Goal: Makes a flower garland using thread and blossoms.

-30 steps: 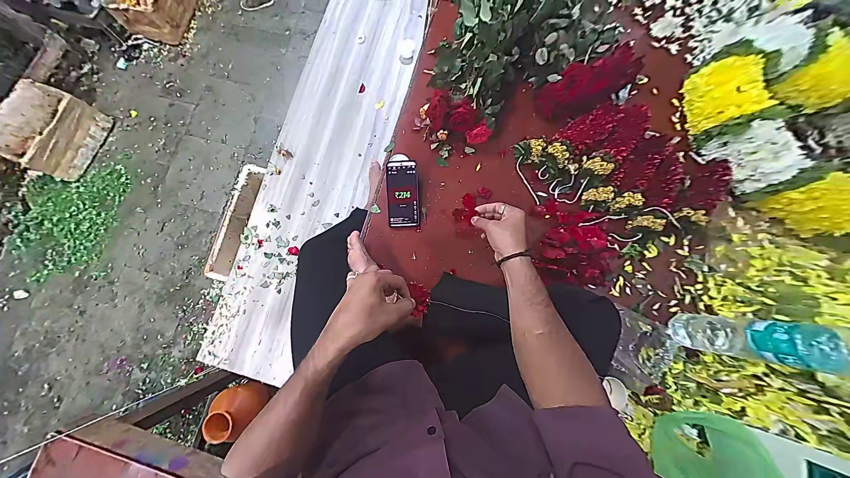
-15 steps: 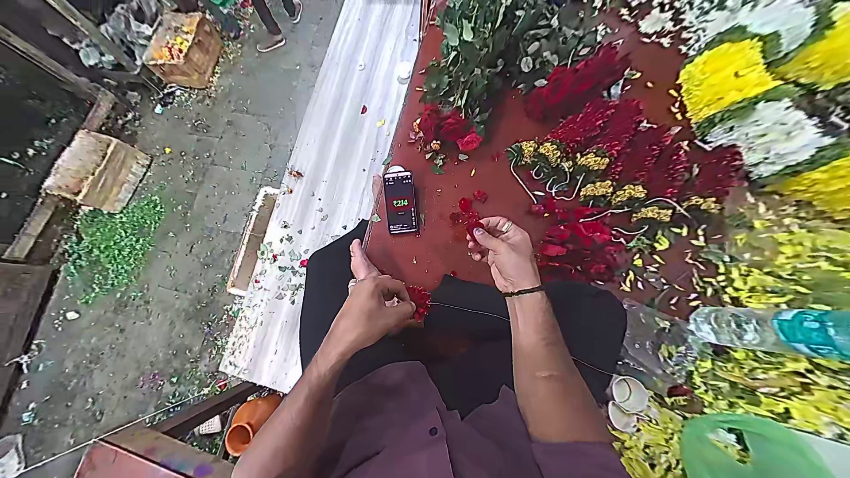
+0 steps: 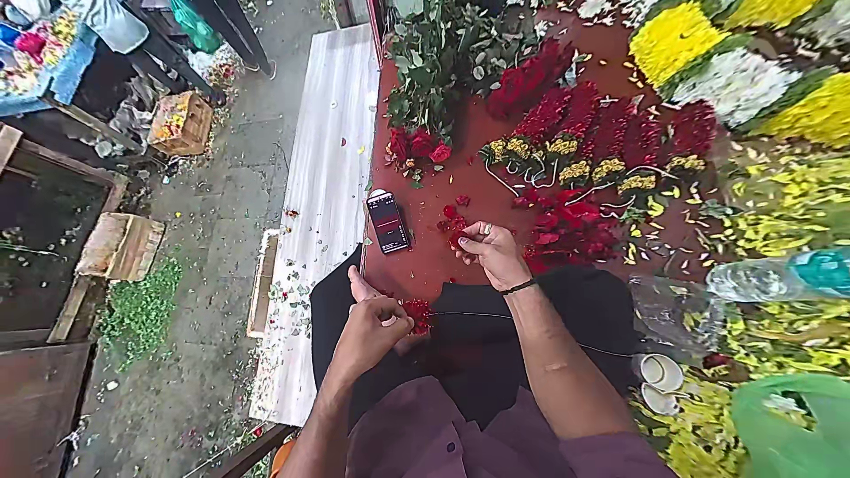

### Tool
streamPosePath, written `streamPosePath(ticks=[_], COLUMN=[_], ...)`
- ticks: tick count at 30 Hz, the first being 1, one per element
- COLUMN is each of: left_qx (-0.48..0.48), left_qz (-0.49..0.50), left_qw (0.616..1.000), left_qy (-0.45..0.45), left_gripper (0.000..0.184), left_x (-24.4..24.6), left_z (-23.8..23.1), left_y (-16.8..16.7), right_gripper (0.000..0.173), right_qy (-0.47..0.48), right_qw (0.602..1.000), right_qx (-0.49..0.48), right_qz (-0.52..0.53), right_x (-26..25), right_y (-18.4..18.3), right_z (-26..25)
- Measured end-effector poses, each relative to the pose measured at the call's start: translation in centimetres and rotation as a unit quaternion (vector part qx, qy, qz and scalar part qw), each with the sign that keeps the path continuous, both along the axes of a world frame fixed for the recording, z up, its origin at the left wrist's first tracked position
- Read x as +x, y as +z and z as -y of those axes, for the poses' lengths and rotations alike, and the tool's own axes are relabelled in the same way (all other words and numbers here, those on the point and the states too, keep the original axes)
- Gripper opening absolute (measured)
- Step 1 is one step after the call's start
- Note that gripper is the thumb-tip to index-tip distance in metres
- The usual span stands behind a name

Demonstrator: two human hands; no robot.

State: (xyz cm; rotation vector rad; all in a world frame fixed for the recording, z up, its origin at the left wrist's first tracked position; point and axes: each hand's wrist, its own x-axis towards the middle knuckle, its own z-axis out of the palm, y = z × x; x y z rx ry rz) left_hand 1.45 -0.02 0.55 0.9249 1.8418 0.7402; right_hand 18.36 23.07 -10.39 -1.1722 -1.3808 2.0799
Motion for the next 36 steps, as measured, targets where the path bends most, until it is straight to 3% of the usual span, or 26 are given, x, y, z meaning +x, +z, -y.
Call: streamPosePath(ticks=[11, 16, 21, 27, 32, 36], left_qx=[-0.007, 0.002, -0.004, -0.034, -0.062, -0.075], left_qz=[0.004, 0.008, 0.006, 0.010, -0.011, -0.011], left_qw=[1.000, 1.000, 1.000, 0.998, 0.995, 0.991], left_qy=[0.010, 0.023, 0.030, 0.045, 0.075, 0.109], left_gripper=[0.017, 0.017, 0.016, 0.016, 0.016, 0.016], left_x=[-0.5, -0.8, -0.8, -0.9, -1.2, -1.5], left_z=[0.5, 0.4, 0.5, 0.6, 0.0, -0.6], left_y=[-0.1, 0.1, 0.0, -0.5, -0.8, -1.0], right_gripper=[0.021, 0.039, 0.018, 0.012, 0.047, 0.059], right_qy=[-0.002, 0.045, 0.038, 0.035, 0.040, 0.071], right_qw=[1.000, 0.991, 0.983, 0.975, 0.971, 0.987], right_qx=[0.023, 0.120, 0.179, 0.217, 0.230, 0.135], right_qz=[-0.011, -0.035, -0.019, -0.029, -0.052, -0.058], right_x=[-0.1, 0.2, -0.1, -0.8, -1.3, -1.1], right_y=[0.0, 0.5, 0.7, 1.4, 3.3, 6.3], right_z=[0.4, 0.7, 0.9, 1.6, 2.6, 4.6])
